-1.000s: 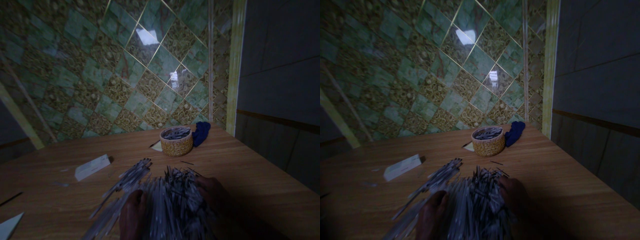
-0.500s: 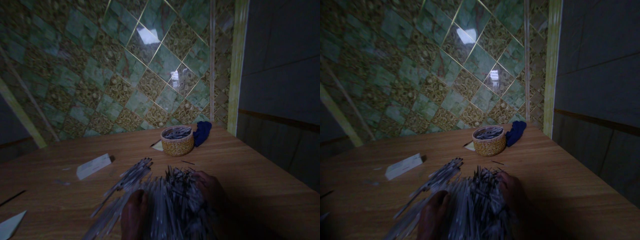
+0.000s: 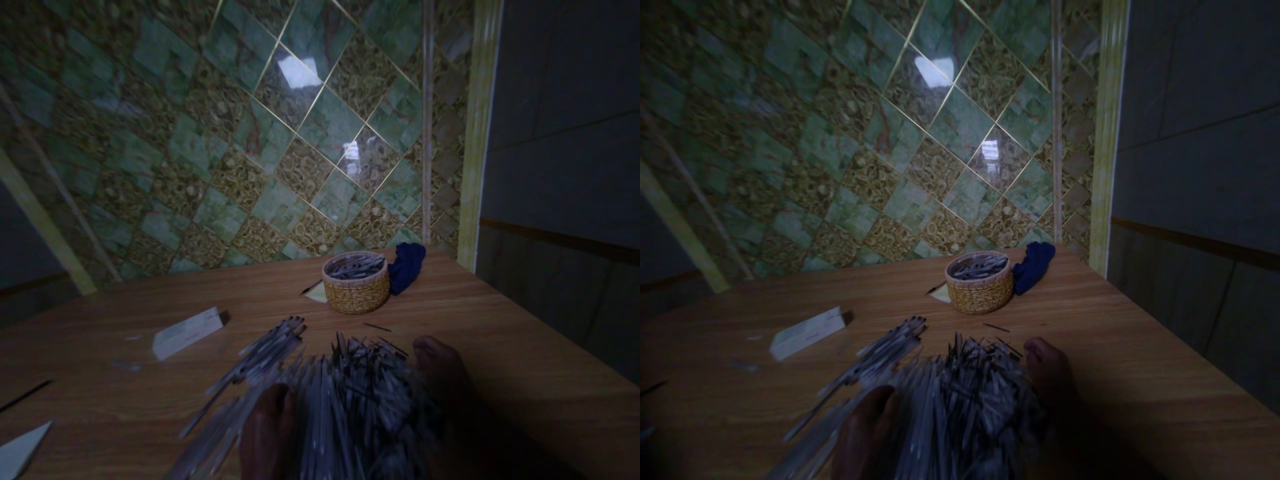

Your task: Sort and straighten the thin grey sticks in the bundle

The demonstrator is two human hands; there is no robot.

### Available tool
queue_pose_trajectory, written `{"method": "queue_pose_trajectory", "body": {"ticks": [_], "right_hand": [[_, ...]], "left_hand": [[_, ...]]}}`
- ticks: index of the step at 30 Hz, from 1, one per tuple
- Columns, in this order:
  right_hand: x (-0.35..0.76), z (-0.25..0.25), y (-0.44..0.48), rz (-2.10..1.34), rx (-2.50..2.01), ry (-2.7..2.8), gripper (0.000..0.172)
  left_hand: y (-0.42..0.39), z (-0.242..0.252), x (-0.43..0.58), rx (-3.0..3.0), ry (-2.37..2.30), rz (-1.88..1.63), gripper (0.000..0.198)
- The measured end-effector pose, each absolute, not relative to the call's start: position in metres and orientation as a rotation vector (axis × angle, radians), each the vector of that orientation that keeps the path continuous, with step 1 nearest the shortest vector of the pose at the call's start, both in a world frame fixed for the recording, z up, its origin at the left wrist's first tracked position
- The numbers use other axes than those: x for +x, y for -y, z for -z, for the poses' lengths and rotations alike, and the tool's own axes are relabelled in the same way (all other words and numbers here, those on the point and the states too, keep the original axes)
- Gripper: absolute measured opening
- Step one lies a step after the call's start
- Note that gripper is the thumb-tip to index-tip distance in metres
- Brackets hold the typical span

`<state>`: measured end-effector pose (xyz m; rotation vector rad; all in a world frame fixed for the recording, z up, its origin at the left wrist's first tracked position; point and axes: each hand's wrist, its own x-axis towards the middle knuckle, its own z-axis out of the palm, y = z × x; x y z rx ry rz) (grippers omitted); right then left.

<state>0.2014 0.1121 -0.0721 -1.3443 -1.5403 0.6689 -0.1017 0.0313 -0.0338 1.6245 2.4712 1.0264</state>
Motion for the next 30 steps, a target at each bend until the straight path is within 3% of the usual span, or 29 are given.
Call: {"method": "queue_pose_trajectory", "body": {"ticks": [18, 25, 30], "right_hand": [[0.208, 0.079, -0.11, -0.839, -1.4, 1.432, 0.029], [0.208, 0.082, -0.111, -0.86, -1.365, 1.406, 0.027], [0.21, 0.093, -0.116, -0.867, -1.35, 1.432, 0.026]], "left_hand": [[-0.022, 0.019, -0.088, 1.64, -2.393, -0.991, 0.027], [-0.023, 0.006, -0.082, 1.63, -2.341, -1.095, 0.024], [-0.001, -0.022, -0.058, 1.618, -2.076, -1.307, 0.033]]}}
